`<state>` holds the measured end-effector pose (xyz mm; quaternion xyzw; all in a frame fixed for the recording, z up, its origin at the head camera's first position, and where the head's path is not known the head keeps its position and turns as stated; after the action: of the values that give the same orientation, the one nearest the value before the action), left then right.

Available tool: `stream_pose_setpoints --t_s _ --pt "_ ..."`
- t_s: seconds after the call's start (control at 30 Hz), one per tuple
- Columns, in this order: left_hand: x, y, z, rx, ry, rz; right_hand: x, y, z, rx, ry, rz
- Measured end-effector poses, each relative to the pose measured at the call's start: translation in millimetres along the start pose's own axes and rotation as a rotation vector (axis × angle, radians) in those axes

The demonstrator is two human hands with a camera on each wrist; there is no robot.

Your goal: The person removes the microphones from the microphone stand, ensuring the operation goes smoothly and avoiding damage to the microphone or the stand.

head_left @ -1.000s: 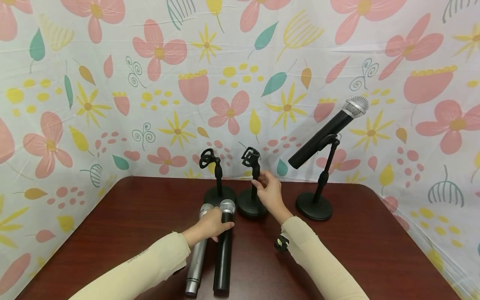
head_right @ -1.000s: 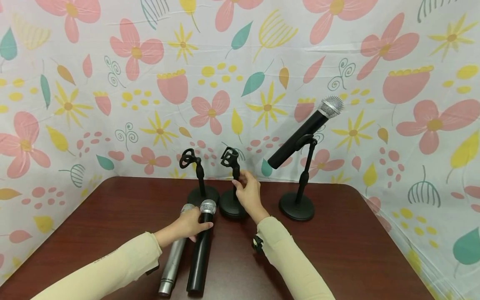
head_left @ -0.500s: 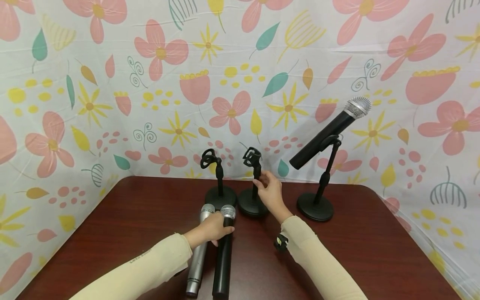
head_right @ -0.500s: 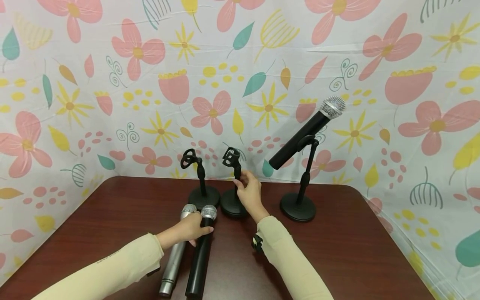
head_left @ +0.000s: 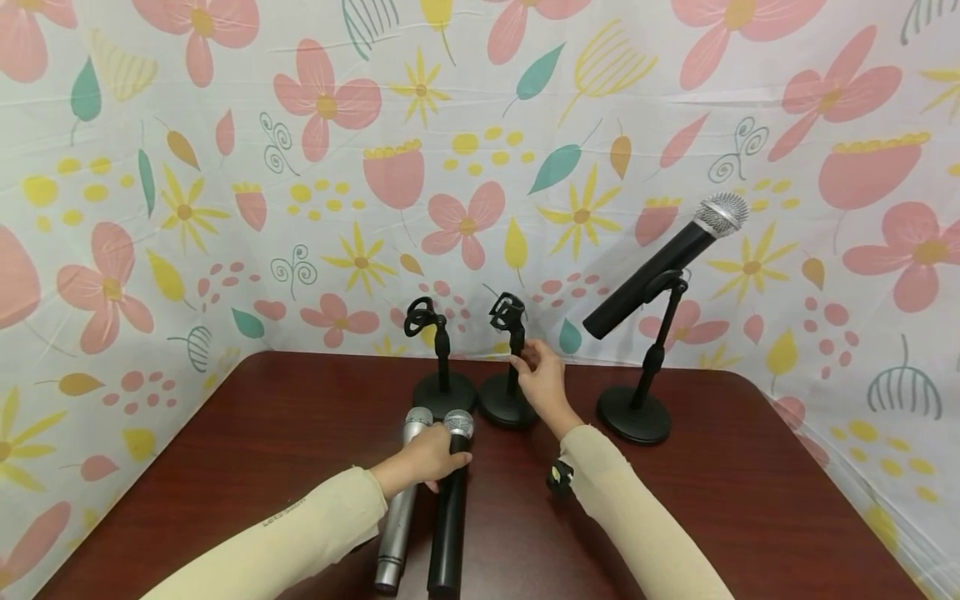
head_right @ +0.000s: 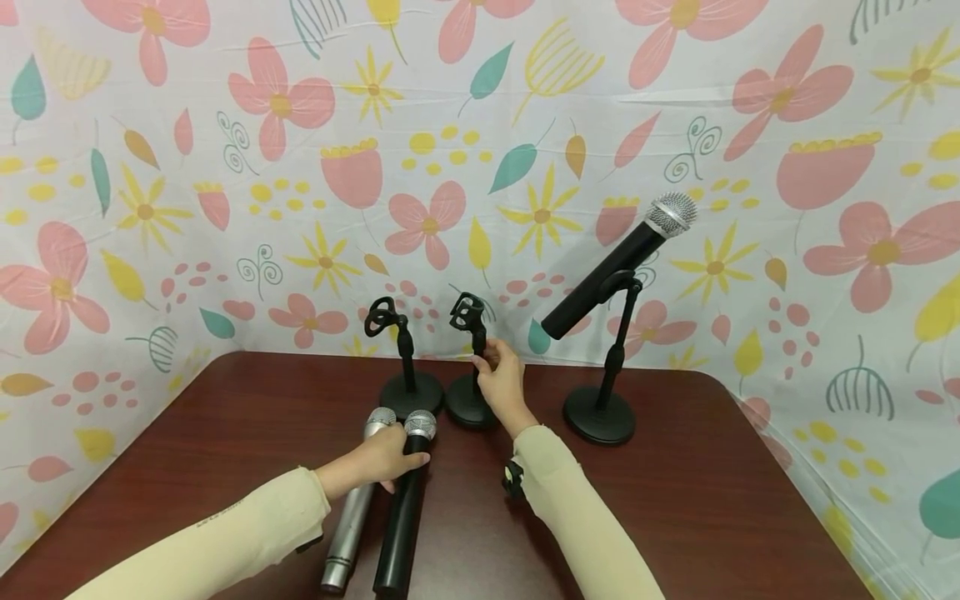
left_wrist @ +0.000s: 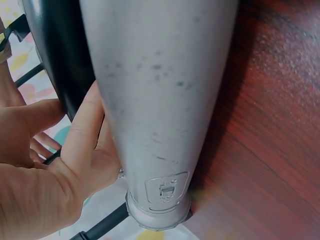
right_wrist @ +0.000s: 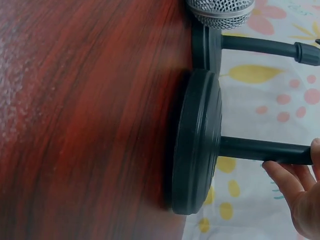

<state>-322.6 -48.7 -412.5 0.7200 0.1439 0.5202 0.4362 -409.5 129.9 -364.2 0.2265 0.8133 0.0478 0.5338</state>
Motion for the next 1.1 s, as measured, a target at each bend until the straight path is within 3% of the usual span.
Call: stream_pose_setpoints --t_s 0.53,1.1 --pt "2.7 1.9 1.5 -0.010 -0.006 -0.052 8 -5 -6 0.014 -0.026 -0.007" --pt "5.1 0.3 1.2 -0.019 0.020 -0.041 10 -5 -4 0.015 -0.050 -0.006"
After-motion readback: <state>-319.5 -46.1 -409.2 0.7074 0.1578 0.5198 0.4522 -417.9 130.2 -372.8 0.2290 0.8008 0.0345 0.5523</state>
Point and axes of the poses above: each hand's wrist, its own z-axis away from the middle knuckle, its own y-axis out of the back of the hand, x = y × z, the point moved 8 cm from there along -z, towards the middle knuckle, and after that the axes turned 10 degrees about -y, right-handed, at the moved point
